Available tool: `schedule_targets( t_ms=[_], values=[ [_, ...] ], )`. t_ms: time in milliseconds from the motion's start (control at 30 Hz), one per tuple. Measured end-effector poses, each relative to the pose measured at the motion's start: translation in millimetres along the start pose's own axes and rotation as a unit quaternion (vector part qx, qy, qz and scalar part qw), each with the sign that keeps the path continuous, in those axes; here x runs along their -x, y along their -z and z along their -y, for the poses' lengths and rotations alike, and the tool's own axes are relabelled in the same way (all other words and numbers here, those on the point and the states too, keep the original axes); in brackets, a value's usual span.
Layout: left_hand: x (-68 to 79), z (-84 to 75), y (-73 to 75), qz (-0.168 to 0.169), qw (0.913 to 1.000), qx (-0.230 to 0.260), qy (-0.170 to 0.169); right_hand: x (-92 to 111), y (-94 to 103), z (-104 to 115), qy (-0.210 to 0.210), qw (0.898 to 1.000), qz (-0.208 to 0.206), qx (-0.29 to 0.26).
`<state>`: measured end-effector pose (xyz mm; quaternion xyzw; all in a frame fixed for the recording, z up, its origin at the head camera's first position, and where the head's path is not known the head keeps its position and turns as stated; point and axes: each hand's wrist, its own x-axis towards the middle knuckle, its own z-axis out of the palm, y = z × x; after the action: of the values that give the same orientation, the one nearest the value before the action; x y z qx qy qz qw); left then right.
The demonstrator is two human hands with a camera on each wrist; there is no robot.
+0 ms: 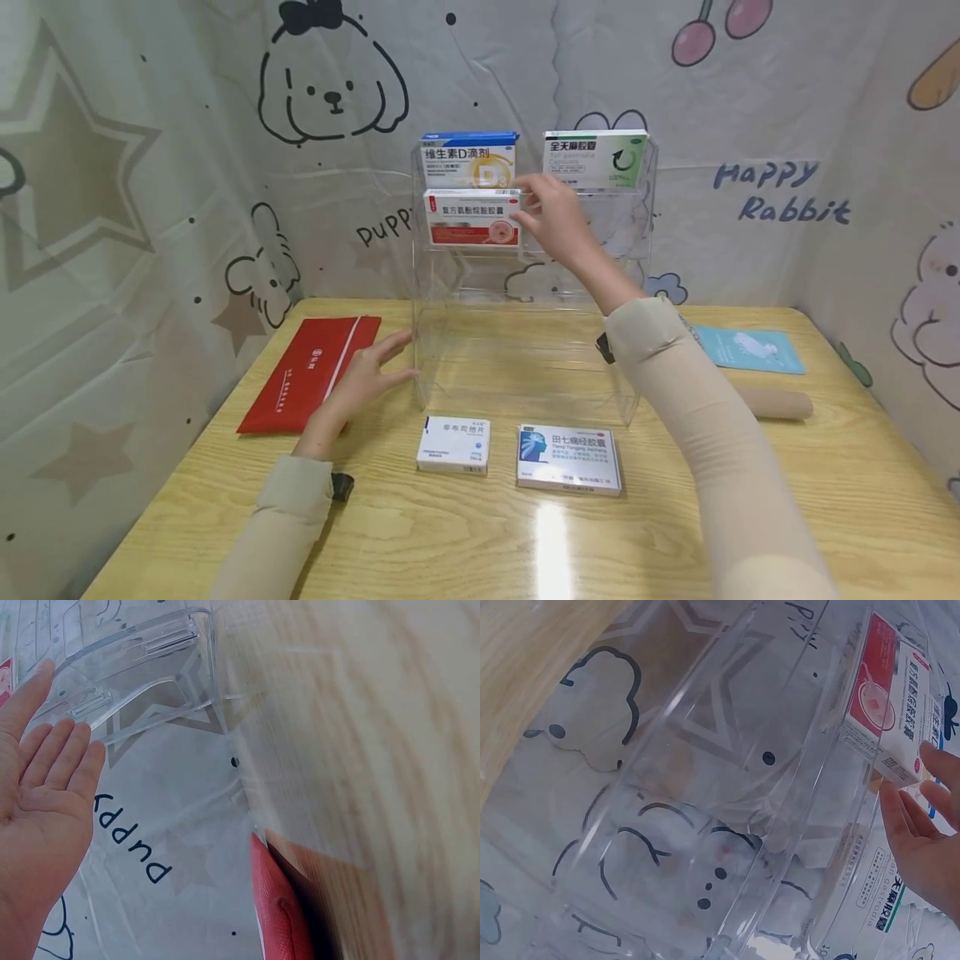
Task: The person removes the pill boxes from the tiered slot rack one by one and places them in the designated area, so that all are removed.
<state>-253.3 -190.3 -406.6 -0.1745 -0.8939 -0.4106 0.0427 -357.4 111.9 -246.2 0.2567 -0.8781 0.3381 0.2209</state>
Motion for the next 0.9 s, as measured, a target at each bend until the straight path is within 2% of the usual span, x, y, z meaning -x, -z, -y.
schedule_targets(
  t_ms=[200, 400, 633, 900],
  values=[
    [-0.3, 0.8, -0.2, 0.0, 1.0, -0.006, 0.005, -4, -2.2, 2, 0.0, 1.0, 0.017, 0.021],
    [-0.1, 1.3, -0.4, -0.002, 0.9999, -0.011, 0.002, -6, -5.2, 3, -0.002, 1.0, 0.02, 0.017],
    [0.5, 0.3, 0.3, 0.001, 0.9999, -0.013, -0.004, -8, -10.3, 3, -0.003, 1.0, 0.005, 0.002],
    [0.1, -0.3, 0.5, 0.004, 0.9999, -0.006, 0.008, -8, -14.2, 1, -0.001, 1.0, -0.013, -0.016]
  ],
)
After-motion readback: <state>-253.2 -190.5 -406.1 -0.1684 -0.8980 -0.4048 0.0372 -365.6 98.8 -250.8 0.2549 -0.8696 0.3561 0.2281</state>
